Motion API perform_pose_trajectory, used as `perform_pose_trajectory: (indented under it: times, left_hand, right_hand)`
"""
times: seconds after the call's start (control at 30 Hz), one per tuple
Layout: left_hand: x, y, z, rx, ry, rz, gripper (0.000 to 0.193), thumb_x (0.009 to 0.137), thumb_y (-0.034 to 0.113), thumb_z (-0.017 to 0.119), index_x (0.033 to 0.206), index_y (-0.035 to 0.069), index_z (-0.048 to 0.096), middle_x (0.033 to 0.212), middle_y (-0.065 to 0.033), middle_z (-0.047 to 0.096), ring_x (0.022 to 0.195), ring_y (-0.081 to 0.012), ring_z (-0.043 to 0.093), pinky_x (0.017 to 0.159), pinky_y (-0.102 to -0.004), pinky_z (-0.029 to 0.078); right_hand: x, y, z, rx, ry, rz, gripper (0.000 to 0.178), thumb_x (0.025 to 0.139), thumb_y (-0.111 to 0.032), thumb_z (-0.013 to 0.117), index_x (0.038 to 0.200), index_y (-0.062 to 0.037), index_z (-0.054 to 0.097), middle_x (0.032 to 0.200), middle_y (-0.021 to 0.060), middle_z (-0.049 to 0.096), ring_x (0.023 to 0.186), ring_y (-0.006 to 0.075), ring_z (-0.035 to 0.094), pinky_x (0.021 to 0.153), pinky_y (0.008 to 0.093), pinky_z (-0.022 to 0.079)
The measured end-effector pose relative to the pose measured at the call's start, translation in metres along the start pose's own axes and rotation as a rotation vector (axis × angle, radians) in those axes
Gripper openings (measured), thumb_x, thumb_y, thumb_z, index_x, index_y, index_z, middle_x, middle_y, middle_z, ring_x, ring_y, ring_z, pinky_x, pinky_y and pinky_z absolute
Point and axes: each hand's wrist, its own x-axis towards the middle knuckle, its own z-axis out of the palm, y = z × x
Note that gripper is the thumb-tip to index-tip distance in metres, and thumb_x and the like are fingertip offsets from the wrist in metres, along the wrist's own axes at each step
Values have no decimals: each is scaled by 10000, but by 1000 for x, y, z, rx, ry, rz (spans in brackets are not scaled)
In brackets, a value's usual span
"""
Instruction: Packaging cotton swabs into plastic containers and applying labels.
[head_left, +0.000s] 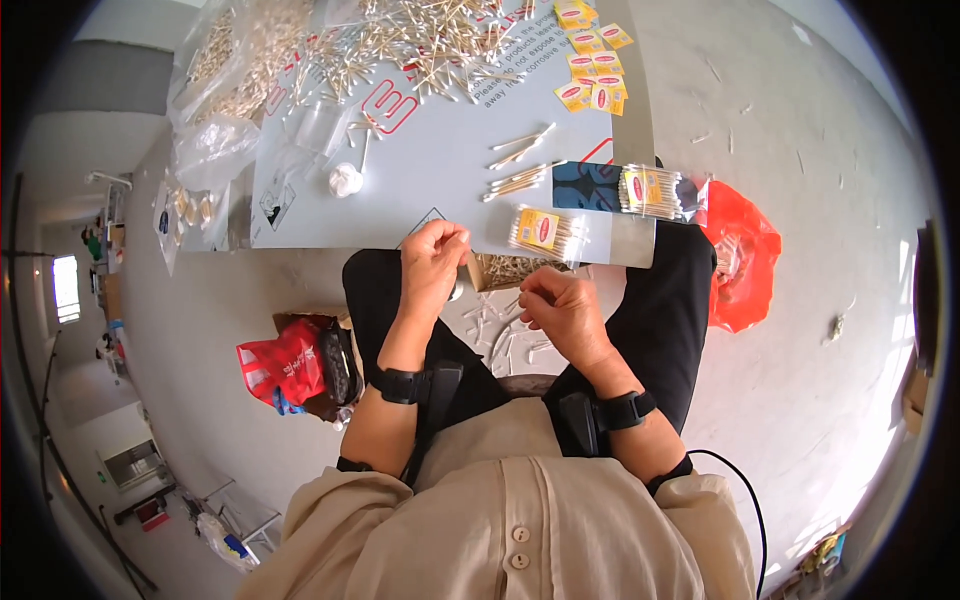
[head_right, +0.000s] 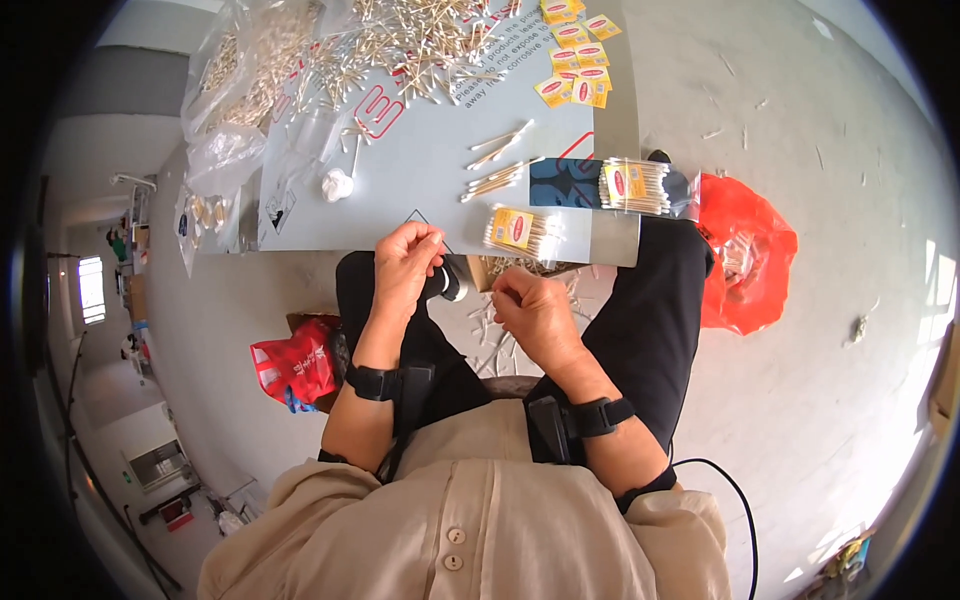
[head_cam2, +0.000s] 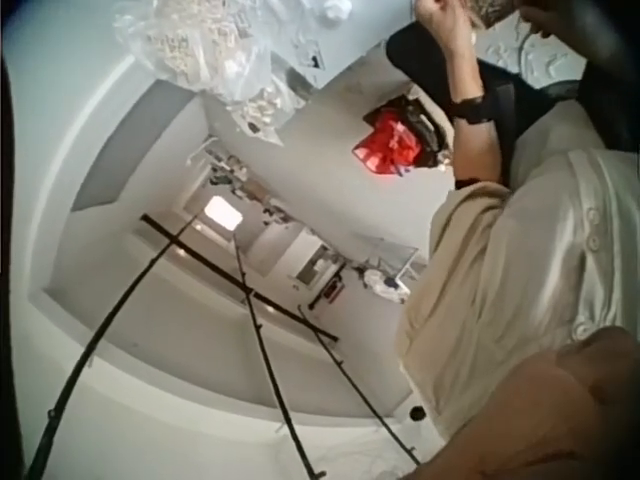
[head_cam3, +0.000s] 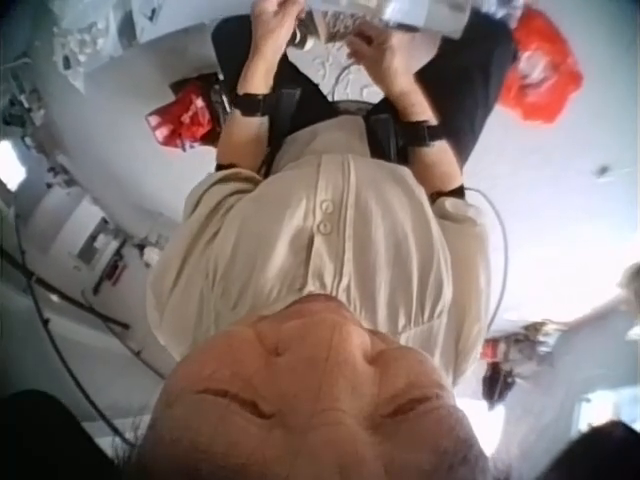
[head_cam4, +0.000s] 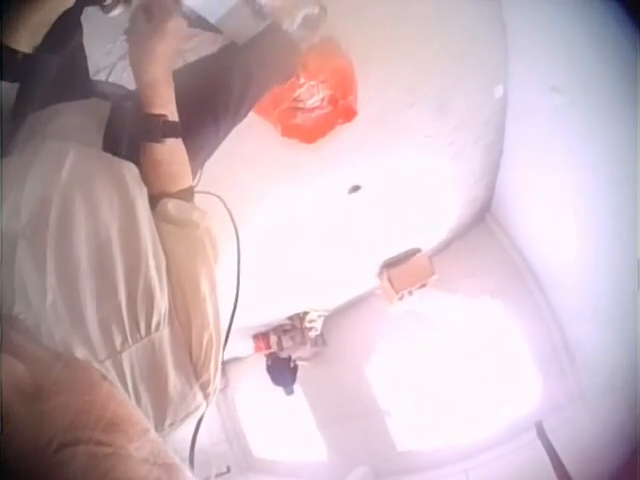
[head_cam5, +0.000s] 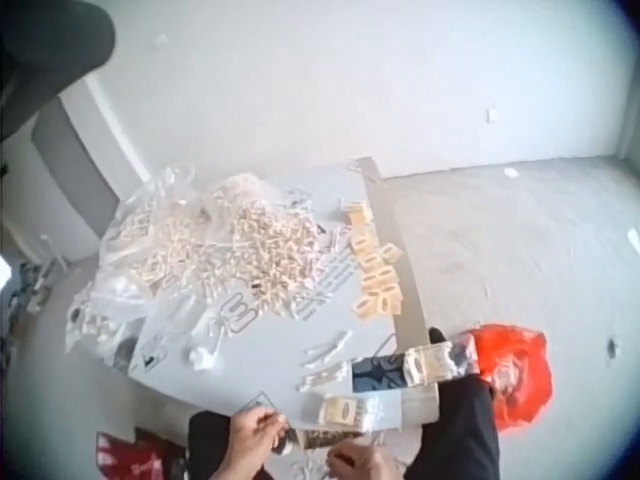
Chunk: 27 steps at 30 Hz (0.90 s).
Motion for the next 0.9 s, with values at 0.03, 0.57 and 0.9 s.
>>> perform_pose_trajectory:
  times: [0.03,0.57,0.9]
  left_hand:
    - [7,-4,3,19,-8,70,114,892,97,645,862,-14,640,712,-6,610,596,-70,533,526,-219,411]
    - [70,-1,29,638,4,563,110,772,-22,648,828,27,568,795,-113,574,710,-284,597,636,-392,475]
    - [11,44,29,487,-408,621,133,824,-39,619,847,6,496,795,-111,556,710,-266,570,652,-349,467]
  right_hand:
    - [1,3,1,-16,1,-37,61,870,-13,632,917,22,614,742,34,645,646,82,640,557,219,520]
    - [5,-6,2,19,-9,-98,108,864,-33,641,823,18,555,643,65,608,586,117,627,518,263,480]
    - [4,-21,-19,658,490,-106,280,897,-115,677,1126,35,619,716,21,623,587,50,511,531,188,401]
